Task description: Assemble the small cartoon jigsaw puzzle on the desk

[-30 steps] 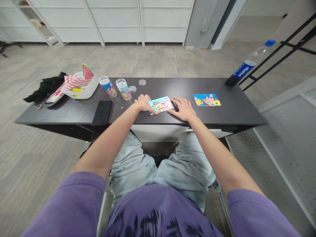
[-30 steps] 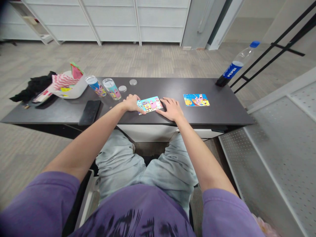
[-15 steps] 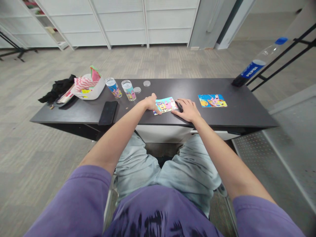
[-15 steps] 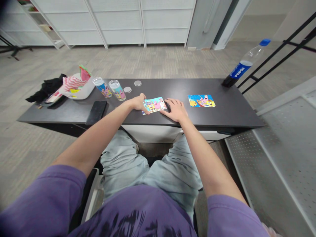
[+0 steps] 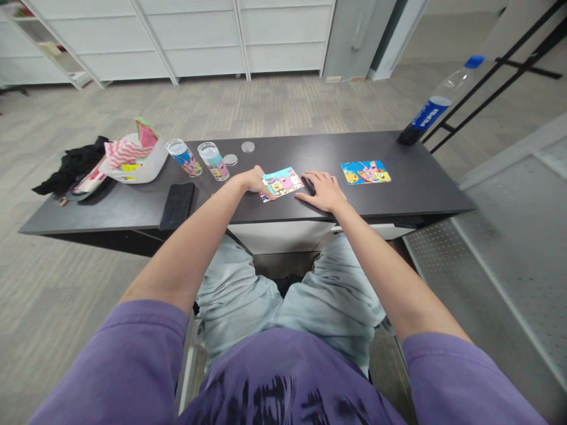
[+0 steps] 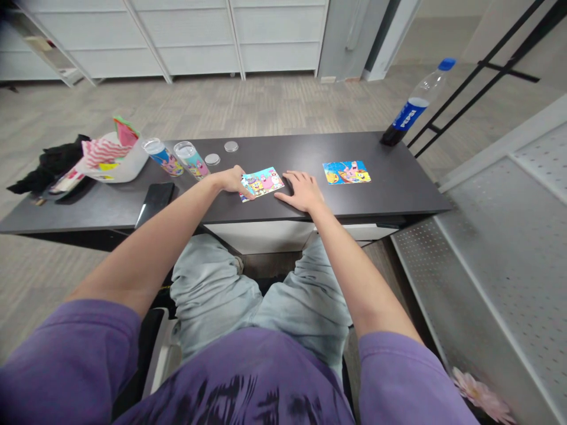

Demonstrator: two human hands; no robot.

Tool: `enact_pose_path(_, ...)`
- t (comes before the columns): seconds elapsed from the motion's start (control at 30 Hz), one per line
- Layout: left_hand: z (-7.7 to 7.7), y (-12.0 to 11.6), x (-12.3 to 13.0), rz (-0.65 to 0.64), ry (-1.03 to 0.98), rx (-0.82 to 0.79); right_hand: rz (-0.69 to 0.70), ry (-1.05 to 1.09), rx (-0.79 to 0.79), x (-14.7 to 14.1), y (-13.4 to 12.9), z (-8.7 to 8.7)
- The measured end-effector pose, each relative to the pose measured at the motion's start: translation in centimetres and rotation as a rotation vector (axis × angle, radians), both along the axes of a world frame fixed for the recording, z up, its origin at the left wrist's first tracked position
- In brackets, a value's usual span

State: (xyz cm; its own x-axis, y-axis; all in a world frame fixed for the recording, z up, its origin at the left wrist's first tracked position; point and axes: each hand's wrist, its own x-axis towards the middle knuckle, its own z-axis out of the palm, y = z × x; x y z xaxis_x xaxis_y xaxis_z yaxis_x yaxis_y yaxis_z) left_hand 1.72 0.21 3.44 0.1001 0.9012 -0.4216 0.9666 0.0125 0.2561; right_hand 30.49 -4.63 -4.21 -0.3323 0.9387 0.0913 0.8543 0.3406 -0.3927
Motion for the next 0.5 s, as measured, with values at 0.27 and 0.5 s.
enact_pose_path(0.27, 0.3, 0.2, 0.5, -0.016, 0.058, 0.027, -0.007, 0.007, -0.028, -0.2, -0.2, 0.6)
enact_pose_path(0.5, 0.1, 1.0, 0.0, -0.036, 0.031, 0.023, 0.003, 0.012, -0.061, -0.1, -0.6, 1.1)
